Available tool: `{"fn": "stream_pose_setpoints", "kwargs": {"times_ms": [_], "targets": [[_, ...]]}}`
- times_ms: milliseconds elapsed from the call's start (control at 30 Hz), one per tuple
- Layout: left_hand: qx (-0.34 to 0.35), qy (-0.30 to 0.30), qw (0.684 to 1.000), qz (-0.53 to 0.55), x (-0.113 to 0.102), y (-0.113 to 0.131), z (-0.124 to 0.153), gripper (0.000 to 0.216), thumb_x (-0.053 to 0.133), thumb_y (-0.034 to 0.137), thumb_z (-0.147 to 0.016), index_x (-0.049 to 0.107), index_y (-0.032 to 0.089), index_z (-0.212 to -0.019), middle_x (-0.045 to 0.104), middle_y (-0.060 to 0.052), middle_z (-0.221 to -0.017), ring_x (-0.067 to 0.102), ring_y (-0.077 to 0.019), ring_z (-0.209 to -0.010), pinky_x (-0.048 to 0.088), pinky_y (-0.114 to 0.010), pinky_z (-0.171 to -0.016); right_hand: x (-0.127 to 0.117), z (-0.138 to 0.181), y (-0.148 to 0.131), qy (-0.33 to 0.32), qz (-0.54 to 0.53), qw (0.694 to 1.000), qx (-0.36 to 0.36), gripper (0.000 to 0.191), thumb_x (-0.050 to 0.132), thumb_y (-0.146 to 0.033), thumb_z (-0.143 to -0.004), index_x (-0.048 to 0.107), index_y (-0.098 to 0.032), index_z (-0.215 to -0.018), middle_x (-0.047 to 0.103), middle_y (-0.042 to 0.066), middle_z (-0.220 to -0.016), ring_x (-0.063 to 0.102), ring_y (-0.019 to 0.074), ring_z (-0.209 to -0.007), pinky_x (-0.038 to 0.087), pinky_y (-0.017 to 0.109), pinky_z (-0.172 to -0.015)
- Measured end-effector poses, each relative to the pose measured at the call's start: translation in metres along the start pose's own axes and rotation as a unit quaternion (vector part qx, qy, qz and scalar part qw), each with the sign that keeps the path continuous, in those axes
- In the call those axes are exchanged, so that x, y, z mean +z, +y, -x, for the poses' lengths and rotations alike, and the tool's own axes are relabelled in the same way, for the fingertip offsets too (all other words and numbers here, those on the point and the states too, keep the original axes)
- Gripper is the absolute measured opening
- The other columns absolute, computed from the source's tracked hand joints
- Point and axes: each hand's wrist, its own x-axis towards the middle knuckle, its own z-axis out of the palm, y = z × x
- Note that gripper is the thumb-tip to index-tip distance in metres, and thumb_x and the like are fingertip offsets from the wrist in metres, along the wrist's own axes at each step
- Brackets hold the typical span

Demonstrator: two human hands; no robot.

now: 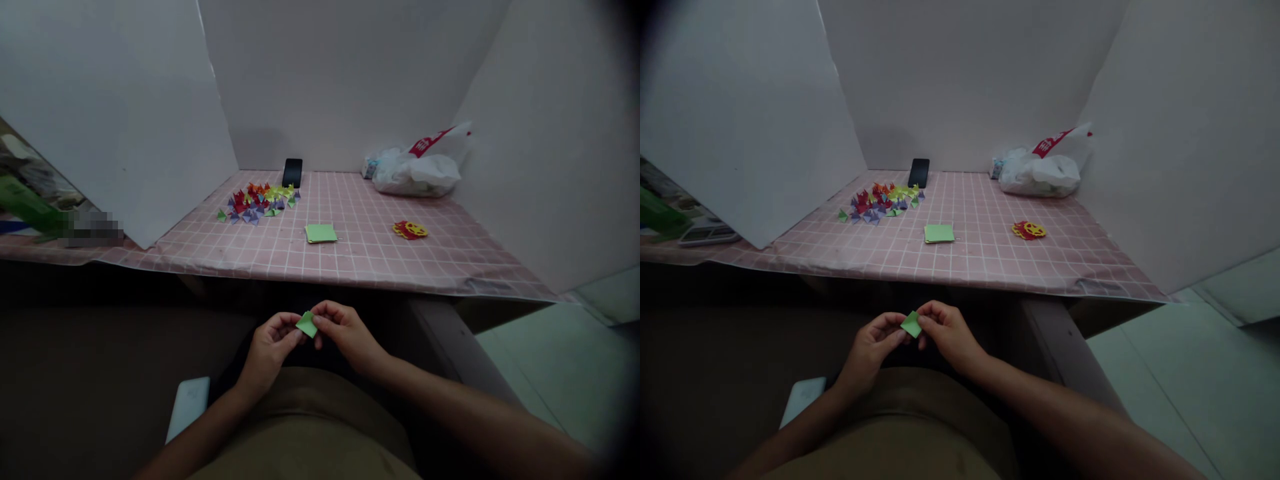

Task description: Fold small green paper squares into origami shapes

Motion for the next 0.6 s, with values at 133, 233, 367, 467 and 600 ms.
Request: {"fn": "stream_pose_setpoints", "kwargs": {"times_ms": [133, 233, 367, 467, 600], "targets": [[-0.002, -0.002, 1.0, 0.0, -0.0013, -0.0023, 0.0009, 0.018, 0.071, 0.025, -0.075, 0.067, 0.016, -0.089, 0.068, -0.001, -0.079, 0.061, -0.0131, -0.073, 0.048, -0.025, -0.072, -0.0008, -0.0005, 0.0013, -0.007, 0.018, 1.0, -0.012, 0.016, 0.063, -0.03, -0.082, 0.061, -0.015, -0.081, 0.062, -0.003, -0.061, 0.057, 0.0101, -0.051, 0.041, 0.024, -0.055], [-0.006, -0.003, 1.0, -0.004, -0.0015, -0.0024, 0.0012, 0.016, 0.07, 0.026, -0.075, 0.067, 0.015, -0.087, 0.068, -0.001, -0.077, 0.061, -0.0137, -0.072, 0.048, -0.025, -0.071, -0.0009, -0.0004, 0.002, -0.014, 0.023, 0.999, -0.018, 0.015, 0.062, -0.03, -0.083, 0.061, -0.015, -0.081, 0.062, -0.002, -0.062, 0.057, 0.0101, -0.052, 0.042, 0.024, -0.054], [-0.009, -0.001, 1.0, -0.005, -0.0005, -0.001, -0.0001, 0.014, 0.069, 0.026, -0.076, 0.066, 0.015, -0.085, 0.067, -0.001, -0.075, 0.06, -0.0137, -0.071, 0.047, -0.025, -0.071, 0.0003, 0.0008, 0.0021, -0.014, 0.038, 0.999, -0.018, 0.016, 0.062, -0.031, -0.083, 0.061, -0.015, -0.081, 0.062, -0.002, -0.063, 0.056, 0.0101, -0.051, 0.041, 0.024, -0.054], [-0.01, 0.01, 1.0, -0.007, -0.0006, -0.0024, -0.0011, 0.015, 0.069, 0.028, -0.077, 0.066, 0.015, -0.085, 0.066, -0.001, -0.073, 0.059, -0.0133, -0.069, 0.047, -0.024, -0.07, 0.0006, 0.0016, 0.0013, -0.018, 0.043, 0.999, -0.02, 0.018, 0.061, -0.033, -0.084, 0.061, -0.015, -0.081, 0.062, -0.001, -0.063, 0.056, 0.01, -0.051, 0.041, 0.024, -0.054], [-0.008, 0.034, 0.999, -0.009, -0.0028, -0.0071, -0.0018, 0.017, 0.068, 0.03, -0.079, 0.067, 0.015, -0.086, 0.066, -0.001, -0.072, 0.058, -0.0125, -0.068, 0.046, -0.023, -0.067, 0.0005, 0.0014, 0.0009, -0.041, 0.013, 0.999, -0.009, 0.021, 0.064, -0.035, -0.083, 0.062, -0.014, -0.086, 0.064, 0.0, -0.068, 0.057, 0.0098, -0.054, 0.043, 0.025, -0.058]]}}
